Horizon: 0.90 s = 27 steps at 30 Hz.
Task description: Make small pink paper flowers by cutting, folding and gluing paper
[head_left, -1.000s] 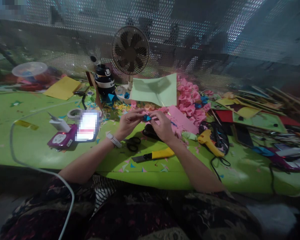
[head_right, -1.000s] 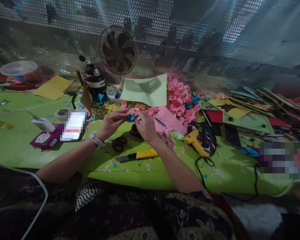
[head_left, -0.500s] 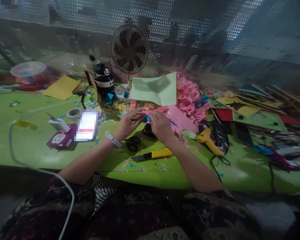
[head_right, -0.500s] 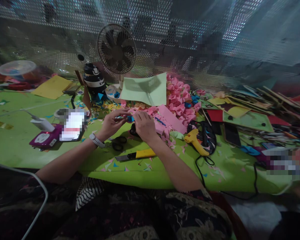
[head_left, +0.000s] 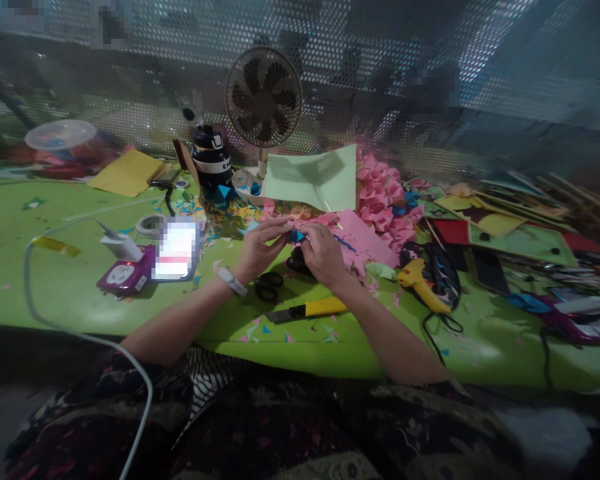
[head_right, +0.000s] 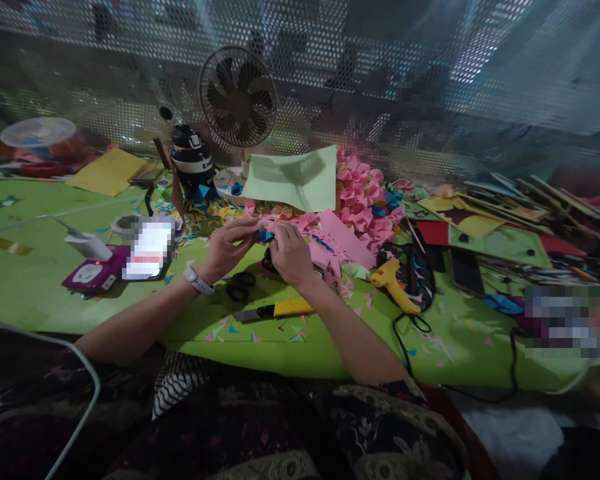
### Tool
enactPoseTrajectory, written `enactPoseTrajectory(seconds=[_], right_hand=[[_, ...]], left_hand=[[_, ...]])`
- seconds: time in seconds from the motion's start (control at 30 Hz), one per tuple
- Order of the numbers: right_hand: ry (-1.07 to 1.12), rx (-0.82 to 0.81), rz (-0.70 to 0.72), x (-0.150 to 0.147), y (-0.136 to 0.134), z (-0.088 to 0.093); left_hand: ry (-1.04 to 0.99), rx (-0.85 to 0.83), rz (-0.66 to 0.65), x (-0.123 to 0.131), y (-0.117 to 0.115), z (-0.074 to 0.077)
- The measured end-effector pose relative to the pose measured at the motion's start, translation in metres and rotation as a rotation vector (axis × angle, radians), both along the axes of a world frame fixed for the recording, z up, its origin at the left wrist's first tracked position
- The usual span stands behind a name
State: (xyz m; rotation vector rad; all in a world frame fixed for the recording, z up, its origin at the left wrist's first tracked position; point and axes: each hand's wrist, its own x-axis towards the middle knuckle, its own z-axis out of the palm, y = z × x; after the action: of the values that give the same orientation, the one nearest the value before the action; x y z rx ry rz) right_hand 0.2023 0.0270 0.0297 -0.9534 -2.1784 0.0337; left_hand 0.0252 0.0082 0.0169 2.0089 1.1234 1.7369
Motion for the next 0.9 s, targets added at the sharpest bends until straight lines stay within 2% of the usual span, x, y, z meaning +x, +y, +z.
enactPoseTrajectory(seconds=[0.13,0.3,0.53,0.77,0.9], right_hand=[[-0.001,0.007,-0.031,-0.001,-0.002,0.001],[-0.033,0.003,-0.054,-0.001,-0.003,0.002],[-0.003,-0.083,-0.078,-0.004,-0.008,0.002],[-0.142,-0.089,-0.052,-0.004,-0.017,0.006],[-0.237,-0.086,-0.066,-0.005,-0.018,0.008]], left_hand=[[-0.026,-0.078,-0.038,0.003,-0.003,-0.002],[0.088,0.012,-0.007,0.002,-0.001,-0.003],[0.231,0.045,0.054,0.003,-0.006,-0.004],[0.492,0.083,0.047,-0.002,-0.012,0.000],[0.517,0.064,0.012,-0.003,-0.010,-0.002]])
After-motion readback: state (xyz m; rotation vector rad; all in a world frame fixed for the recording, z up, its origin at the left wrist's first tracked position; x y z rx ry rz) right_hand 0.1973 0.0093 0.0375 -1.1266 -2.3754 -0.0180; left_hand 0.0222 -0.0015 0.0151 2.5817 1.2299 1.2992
